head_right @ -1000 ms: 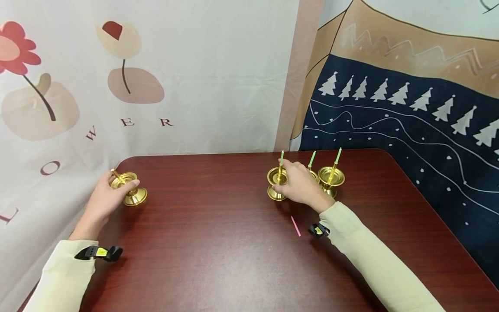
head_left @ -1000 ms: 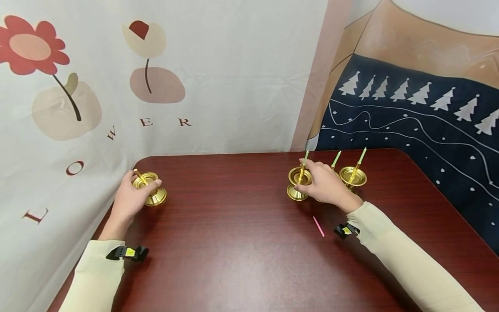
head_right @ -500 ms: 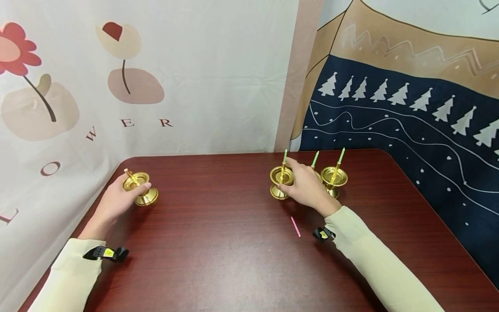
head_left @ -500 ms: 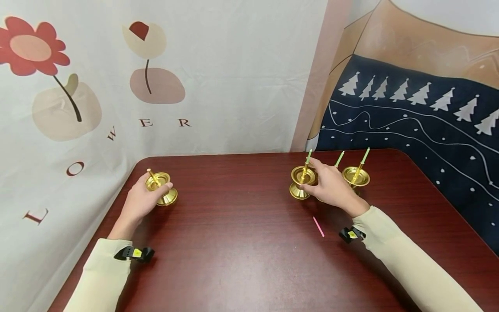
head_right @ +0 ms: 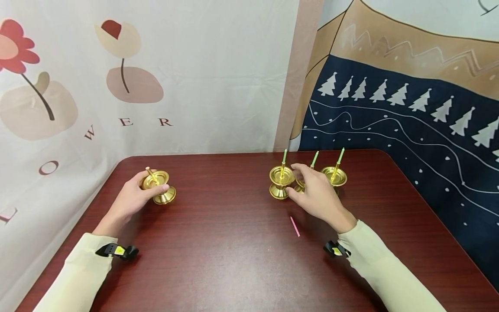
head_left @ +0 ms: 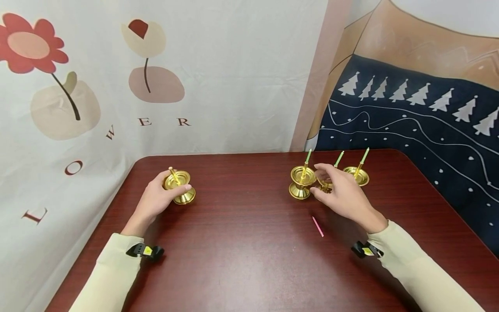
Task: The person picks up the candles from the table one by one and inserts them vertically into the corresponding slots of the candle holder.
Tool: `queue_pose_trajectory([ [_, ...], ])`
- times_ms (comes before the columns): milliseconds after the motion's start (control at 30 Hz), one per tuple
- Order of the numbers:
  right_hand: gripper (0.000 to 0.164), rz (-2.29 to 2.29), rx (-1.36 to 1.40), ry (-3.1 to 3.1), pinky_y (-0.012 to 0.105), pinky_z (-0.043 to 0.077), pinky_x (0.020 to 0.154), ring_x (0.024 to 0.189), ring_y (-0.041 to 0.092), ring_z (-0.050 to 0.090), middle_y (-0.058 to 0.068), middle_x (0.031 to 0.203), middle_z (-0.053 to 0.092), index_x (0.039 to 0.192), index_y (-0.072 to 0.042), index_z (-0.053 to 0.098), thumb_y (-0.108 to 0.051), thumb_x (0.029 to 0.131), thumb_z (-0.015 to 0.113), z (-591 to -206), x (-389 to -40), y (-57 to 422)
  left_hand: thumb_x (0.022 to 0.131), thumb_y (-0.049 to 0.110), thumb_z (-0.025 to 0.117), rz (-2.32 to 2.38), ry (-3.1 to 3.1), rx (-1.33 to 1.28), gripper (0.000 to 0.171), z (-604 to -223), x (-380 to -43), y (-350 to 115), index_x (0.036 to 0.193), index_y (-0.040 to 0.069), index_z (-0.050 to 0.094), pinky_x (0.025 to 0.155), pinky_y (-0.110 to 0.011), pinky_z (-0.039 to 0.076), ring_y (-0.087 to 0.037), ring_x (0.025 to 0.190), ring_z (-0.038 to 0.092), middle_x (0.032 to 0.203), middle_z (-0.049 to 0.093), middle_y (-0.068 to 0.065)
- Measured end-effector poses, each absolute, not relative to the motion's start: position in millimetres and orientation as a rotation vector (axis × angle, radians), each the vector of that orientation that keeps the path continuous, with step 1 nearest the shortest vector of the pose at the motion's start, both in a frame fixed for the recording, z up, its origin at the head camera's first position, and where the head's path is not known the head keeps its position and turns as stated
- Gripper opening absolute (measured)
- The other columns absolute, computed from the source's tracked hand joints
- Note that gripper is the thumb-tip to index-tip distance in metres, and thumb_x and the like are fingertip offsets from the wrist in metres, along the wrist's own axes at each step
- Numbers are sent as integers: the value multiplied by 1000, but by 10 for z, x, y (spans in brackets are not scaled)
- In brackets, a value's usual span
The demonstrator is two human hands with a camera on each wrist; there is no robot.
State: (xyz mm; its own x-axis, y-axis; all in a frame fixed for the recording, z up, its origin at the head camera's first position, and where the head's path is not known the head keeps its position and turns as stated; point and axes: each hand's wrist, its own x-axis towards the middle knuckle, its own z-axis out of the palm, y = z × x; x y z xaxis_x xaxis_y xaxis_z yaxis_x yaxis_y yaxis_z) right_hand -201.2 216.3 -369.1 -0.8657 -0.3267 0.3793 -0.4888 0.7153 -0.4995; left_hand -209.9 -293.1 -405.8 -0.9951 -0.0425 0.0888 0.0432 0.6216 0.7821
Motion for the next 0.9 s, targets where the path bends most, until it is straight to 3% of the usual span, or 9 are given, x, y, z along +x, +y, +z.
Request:
queue_pose_trajectory([
  [167, 36, 877, 669, -2610, 52, 61, 90, 100, 31, 74, 12, 109, 76, 122, -1, 71, -7, 90, 86, -3715, -1921, 2232, 99, 35, 86, -1437, -2736, -81, 80, -4062, -2147, -2782, 161, 2, 48, 91, -20, 49, -31, 121, 62, 143, 63, -23],
  [367, 23, 873, 769, -2648, 42, 61, 78, 88, 22, 72, 1, 97, 74, 109, -7, 76, -8, 89, 89, -3782, -1808, 2282, 98, 35, 87, -1457, -2772, -123, 86, -4078, -2219, -2598, 164, 2, 45, 105, -43, 49, -35, 128, 61, 152, 57, -24],
  [500, 24, 929, 795, -2695, 36, 60, 76, 84, 14, 70, -6, 92, 72, 106, -6, 76, -8, 87, 92, -3890, -1754, 2296, 97, 35, 87, -1480, -2787, -150, 91, -4096, -2267, -2480, 168, 1, 39, 111, -51, 47, -38, 132, 59, 159, 51, -26],
  [667, 27, 997, 770, -2761, 31, 57, 71, 78, 10, 66, -8, 88, 70, 104, -8, 76, -15, 86, 94, -4068, -1704, 2331, 97, 34, 88, -1469, -2797, -187, 91, -4095, -2311, -2349, 167, 1, 41, 112, -52, 47, -38, 134, 58, 165, 47, -23],
  [900, 47, 1026, 663, -2882, 28, 49, 68, 73, 7, 57, -8, 86, 62, 101, -12, 71, -36, 76, 103, -4216, -1642, 2393, 95, 36, 89, -1477, -2800, -229, 92, -4099, -2370, -2184, 167, 2, 42, 112, -51, 46, -36, 136, 58, 162, 51, -22],
])
